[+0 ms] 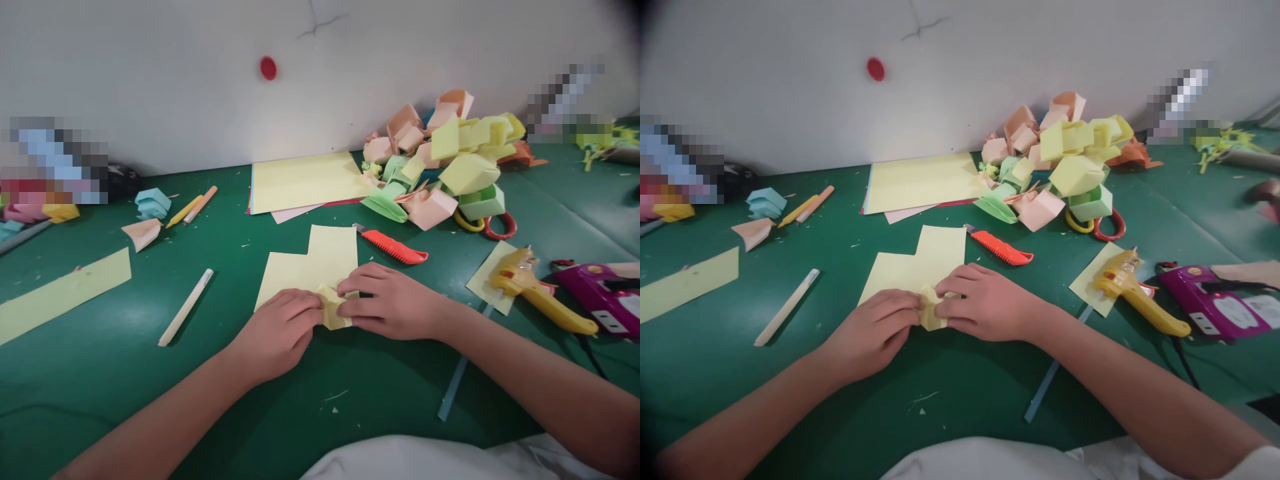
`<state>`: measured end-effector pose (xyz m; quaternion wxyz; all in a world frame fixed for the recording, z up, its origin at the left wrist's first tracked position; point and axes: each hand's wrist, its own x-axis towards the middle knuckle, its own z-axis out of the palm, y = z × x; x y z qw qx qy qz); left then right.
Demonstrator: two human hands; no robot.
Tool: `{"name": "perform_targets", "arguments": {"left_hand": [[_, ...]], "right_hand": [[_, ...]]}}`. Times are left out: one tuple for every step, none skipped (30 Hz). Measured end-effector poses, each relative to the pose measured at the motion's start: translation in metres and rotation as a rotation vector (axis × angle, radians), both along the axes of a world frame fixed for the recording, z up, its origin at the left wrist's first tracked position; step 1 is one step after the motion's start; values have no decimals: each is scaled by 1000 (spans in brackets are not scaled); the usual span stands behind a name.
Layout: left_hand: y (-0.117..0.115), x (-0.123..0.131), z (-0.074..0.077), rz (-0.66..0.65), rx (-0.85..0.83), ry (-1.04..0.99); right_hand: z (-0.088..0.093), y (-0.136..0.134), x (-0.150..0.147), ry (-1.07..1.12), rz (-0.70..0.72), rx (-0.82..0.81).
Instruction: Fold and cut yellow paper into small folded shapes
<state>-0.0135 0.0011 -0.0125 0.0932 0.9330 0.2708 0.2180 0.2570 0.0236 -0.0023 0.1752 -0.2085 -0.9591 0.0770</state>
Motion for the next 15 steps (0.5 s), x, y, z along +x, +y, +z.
{"name": "perform_targets", "arguments": {"left_hand": [[0, 0, 0, 1, -4, -2], [-1, 0, 0, 0, -10, -5], [-1, 0, 0, -2, -17, -6], [-1, 0, 1, -7, -24, -5], [-1, 1, 2, -14, -29, -1], [-2, 1, 2, -21, -33, 7], [-2, 1, 3, -27, -35, 16], [-2, 2, 3, -33, -34, 26], [-2, 2, 3, -37, -34, 34], [-1, 2, 3, -37, -34, 40], [-1, 2, 3, -38, -34, 45], [-1, 1, 3, -38, -31, 49], [-1, 1, 2, -38, -27, 52], [-1, 1, 2, -37, -22, 55], [-1, 1, 2, -37, -16, 58]], "right_hand": [[-1, 0, 0, 6, 5, -1], [-2, 1, 0, 16, 11, -2], [-3, 1, 0, 26, 17, -4], [-3, 1, 0, 36, 22, -8], [-4, 2, 0, 44, 25, -14], [-5, 2, 0, 49, 25, -21], [-5, 2, 0, 52, 24, -28], [-5, 1, 0, 54, 22, -33], [-5, 1, 0, 53, 20, -35], [-5, 1, 0, 51, 16, -35], [-5, 0, -1, 46, 12, -34], [-5, 0, -1, 38, 9, -35], [-5, 0, -1, 30, 7, -39], [-5, -1, -1, 23, 6, -44], [-4, -1, -1, 19, 7, -50]]}}
